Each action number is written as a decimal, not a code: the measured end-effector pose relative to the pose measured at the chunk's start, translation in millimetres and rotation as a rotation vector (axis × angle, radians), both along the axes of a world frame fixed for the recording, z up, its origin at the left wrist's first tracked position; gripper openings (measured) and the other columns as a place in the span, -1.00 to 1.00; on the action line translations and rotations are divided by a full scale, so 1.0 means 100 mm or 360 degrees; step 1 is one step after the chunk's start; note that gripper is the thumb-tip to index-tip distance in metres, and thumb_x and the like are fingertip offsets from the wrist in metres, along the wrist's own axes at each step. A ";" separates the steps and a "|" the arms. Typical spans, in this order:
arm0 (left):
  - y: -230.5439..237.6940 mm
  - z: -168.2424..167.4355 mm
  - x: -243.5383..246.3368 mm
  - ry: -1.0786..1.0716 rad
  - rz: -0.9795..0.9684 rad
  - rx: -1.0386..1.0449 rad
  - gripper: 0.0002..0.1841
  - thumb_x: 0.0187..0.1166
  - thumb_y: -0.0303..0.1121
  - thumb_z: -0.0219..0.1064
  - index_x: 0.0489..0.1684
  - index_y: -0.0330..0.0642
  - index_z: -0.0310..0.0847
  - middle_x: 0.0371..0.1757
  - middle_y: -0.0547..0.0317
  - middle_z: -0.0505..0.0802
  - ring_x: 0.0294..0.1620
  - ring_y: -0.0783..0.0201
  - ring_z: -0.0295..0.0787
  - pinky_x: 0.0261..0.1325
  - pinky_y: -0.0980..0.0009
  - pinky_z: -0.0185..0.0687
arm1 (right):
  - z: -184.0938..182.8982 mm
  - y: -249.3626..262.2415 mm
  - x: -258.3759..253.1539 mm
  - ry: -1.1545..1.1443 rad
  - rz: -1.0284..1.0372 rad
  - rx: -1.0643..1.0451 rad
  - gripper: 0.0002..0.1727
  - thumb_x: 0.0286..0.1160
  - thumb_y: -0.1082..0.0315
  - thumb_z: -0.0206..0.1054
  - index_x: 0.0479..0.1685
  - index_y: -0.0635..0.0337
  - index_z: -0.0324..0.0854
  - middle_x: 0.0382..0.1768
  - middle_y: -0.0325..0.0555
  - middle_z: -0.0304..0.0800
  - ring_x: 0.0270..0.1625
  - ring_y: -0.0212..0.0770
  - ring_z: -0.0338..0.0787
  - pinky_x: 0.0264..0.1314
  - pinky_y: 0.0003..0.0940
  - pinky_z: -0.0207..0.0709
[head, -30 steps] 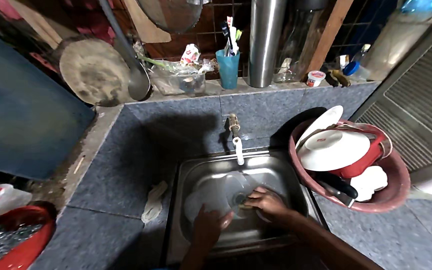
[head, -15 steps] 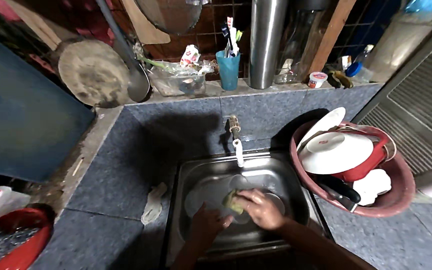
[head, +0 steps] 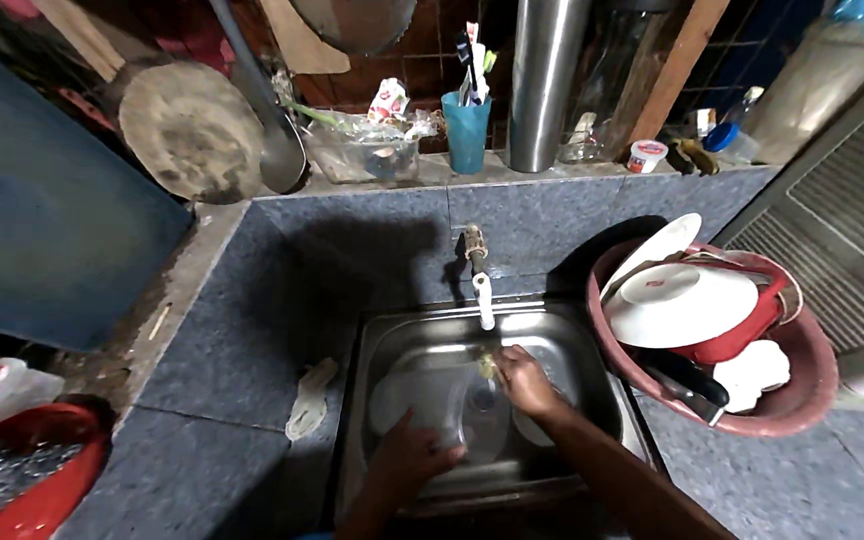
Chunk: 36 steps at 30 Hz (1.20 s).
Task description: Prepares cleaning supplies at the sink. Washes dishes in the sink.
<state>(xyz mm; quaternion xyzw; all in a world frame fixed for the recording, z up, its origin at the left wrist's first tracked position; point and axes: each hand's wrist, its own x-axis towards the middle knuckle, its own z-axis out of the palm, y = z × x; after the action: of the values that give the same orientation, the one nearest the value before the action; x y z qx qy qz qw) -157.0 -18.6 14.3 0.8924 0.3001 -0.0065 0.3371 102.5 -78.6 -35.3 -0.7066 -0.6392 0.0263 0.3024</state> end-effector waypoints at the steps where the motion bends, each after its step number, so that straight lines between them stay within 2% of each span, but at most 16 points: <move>1: -0.06 -0.03 0.03 -0.0040 0.0040 0.0037 -0.38 0.62 0.14 0.30 -0.27 -0.41 0.82 -0.34 -0.14 0.88 -0.08 -0.05 0.88 0.82 -0.17 -0.03 | -0.02 -0.06 0.00 0.0109 -0.0121 -0.0333 -0.67 0.63 0.36 0.23 0.14 0.36 0.80 0.11 0.24 0.85 0.27 0.19 0.81 0.43 0.03 0.61; 3: -0.18 -0.09 0.11 -0.0045 0.0096 0.0111 -0.39 0.59 0.12 0.33 -0.46 -0.39 0.78 -0.43 -0.11 0.85 -0.17 -0.04 0.87 0.80 -0.15 0.00 | -0.02 -0.20 -0.04 0.0354 -0.0295 -0.0978 -0.57 0.76 0.24 0.11 0.38 0.28 0.69 0.36 0.24 0.72 0.49 0.18 0.65 0.63 0.10 0.40; 6: -0.25 -0.09 0.15 0.0235 -0.0032 0.0070 -0.31 0.64 0.22 0.21 -0.37 -0.41 0.77 -0.37 -0.14 0.86 -0.08 -0.06 0.87 0.84 -0.11 -0.14 | -0.09 -0.40 -0.01 0.0634 -0.0430 -0.1234 -0.61 0.72 0.21 0.18 0.26 0.26 0.73 0.26 0.24 0.77 0.42 0.17 0.70 0.56 0.13 0.45; 8: -0.22 -0.05 0.11 0.0242 -0.0044 0.0080 -0.32 0.64 0.21 0.23 -0.34 -0.41 0.78 -0.36 -0.13 0.86 -0.08 -0.06 0.86 0.84 -0.11 -0.11 | -0.03 -0.50 0.15 0.0813 -0.0495 -0.1090 -0.65 0.66 0.22 0.26 0.24 0.23 0.73 0.17 0.21 0.81 0.30 0.14 0.77 0.46 0.17 0.53; 10: -0.16 -0.03 0.07 0.0155 -0.0022 0.0111 -0.35 0.63 0.17 0.26 -0.31 -0.41 0.79 -0.35 -0.13 0.86 -0.08 -0.06 0.87 0.83 -0.12 -0.06 | 0.07 -0.60 0.23 0.0740 -0.0342 -0.0770 -0.67 0.54 0.29 0.35 0.21 0.22 0.69 0.07 0.12 0.84 0.17 0.05 0.83 0.34 0.07 0.62; 12: -0.15 -0.08 0.08 0.0063 -0.0039 0.0210 -0.37 0.62 0.17 0.27 -0.37 -0.37 0.78 -0.38 -0.11 0.86 -0.12 -0.05 0.88 0.77 -0.17 0.08 | 0.06 -0.67 0.18 0.0334 0.0064 -0.0423 -0.76 0.52 0.40 0.34 0.04 0.27 0.81 0.04 0.12 0.88 0.18 0.08 0.85 0.35 0.06 0.65; 14: -0.18 -0.09 0.11 0.0083 -0.0082 0.0275 -0.38 0.63 0.17 0.26 -0.37 -0.35 0.78 -0.37 -0.12 0.87 -0.13 -0.08 0.89 0.71 -0.19 0.20 | -0.11 -0.62 0.10 -0.0171 0.0392 -0.0132 -0.81 0.51 0.49 0.32 -0.08 0.21 0.85 0.03 0.09 0.88 0.15 0.12 0.87 0.19 0.05 0.76; 17: -0.21 0.10 0.17 0.0202 -0.0020 0.0224 -0.35 0.66 0.18 0.23 -0.31 -0.40 0.78 -0.30 -0.18 0.87 -0.04 -0.12 0.88 0.68 -0.13 0.26 | -0.22 -0.53 0.00 -0.0378 0.0407 -0.0289 -0.74 0.63 0.49 0.21 0.08 0.20 0.80 0.16 0.06 0.83 0.24 0.12 0.82 0.18 0.01 0.76; 19: -0.23 0.11 0.15 0.0128 0.0058 0.0283 -0.37 0.66 0.14 0.24 -0.36 -0.40 0.79 -0.33 -0.17 0.87 -0.07 -0.11 0.88 0.63 -0.12 0.34 | -0.25 -0.55 -0.09 -0.0252 0.0424 -0.0447 -0.73 0.60 0.52 0.22 0.14 0.24 0.77 0.17 0.10 0.83 0.28 0.14 0.80 0.30 0.03 0.71; 21: -0.27 0.06 0.16 0.0063 0.0083 0.0337 -0.38 0.65 0.12 0.26 -0.48 -0.38 0.74 -0.42 -0.14 0.84 -0.17 -0.08 0.88 0.59 -0.11 0.39 | -0.18 -0.58 -0.14 -0.0002 0.0555 -0.0842 -0.67 0.57 0.52 0.26 0.27 0.30 0.71 0.28 0.23 0.76 0.42 0.24 0.68 0.53 0.12 0.50; 24: -0.24 0.13 0.21 0.0278 0.0036 0.0227 -0.33 0.68 0.19 0.19 -0.43 -0.38 0.73 -0.36 -0.17 0.84 -0.10 -0.12 0.85 0.52 -0.09 0.42 | -0.12 -0.60 -0.13 -0.0062 0.0659 -0.1008 -0.60 0.64 0.47 0.23 0.43 0.22 0.64 0.34 0.25 0.72 0.50 0.29 0.62 0.54 0.19 0.48; 27: -0.19 0.17 0.18 0.0300 0.0041 0.0178 -0.34 0.66 0.19 0.20 -0.36 -0.39 0.77 -0.28 -0.21 0.86 -0.01 -0.20 0.84 0.44 -0.18 0.47 | -0.21 -0.60 -0.12 -0.0184 0.0409 -0.0664 -0.63 0.57 0.54 0.22 0.30 0.20 0.73 0.19 0.17 0.82 0.37 0.20 0.73 0.47 0.05 0.58; 29: -0.23 0.11 0.14 0.0136 0.0076 0.0248 -0.36 0.64 0.15 0.25 -0.45 -0.40 0.75 -0.37 -0.19 0.85 -0.10 -0.18 0.86 0.48 -0.17 0.46 | -0.11 -0.60 -0.24 -0.0090 0.0442 -0.1002 -0.59 0.61 0.53 0.21 0.41 0.25 0.64 0.30 0.27 0.73 0.49 0.29 0.62 0.58 0.13 0.45; 31: -0.27 0.05 0.14 0.0038 0.0083 0.0321 -0.37 0.64 0.14 0.25 -0.52 -0.38 0.73 -0.44 -0.15 0.83 -0.18 -0.12 0.88 0.52 -0.14 0.45 | -0.01 -0.66 -0.42 0.0118 0.0525 -0.1251 -0.60 0.58 0.52 0.25 0.39 0.25 0.64 0.30 0.31 0.70 0.47 0.33 0.61 0.54 0.24 0.44; 34: -0.27 0.02 0.14 0.0026 0.0102 0.0303 -0.37 0.64 0.12 0.27 -0.51 -0.40 0.73 -0.41 -0.16 0.84 -0.16 -0.13 0.87 0.56 -0.14 0.42 | 0.14 -0.73 -0.62 0.0694 0.0589 -0.1206 -0.70 0.68 0.42 0.18 0.15 0.39 0.74 0.11 0.33 0.80 0.27 0.24 0.75 0.43 0.20 0.49; 36: -0.25 0.03 0.11 0.0019 0.0076 0.0286 -0.36 0.63 0.12 0.27 -0.57 -0.40 0.70 -0.46 -0.17 0.82 -0.21 -0.14 0.86 0.50 -0.16 0.46 | 0.16 -0.67 -0.62 0.0812 0.0653 -0.1182 -0.73 0.67 0.43 0.19 0.06 0.45 0.74 0.04 0.33 0.80 0.20 0.21 0.76 0.38 0.17 0.50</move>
<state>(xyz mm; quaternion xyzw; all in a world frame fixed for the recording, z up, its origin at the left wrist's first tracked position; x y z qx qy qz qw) -145.5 -43.8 17.7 0.9115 0.3225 0.0231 0.2540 40.1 -145.6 -18.9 -0.5972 -0.6182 0.4834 0.1656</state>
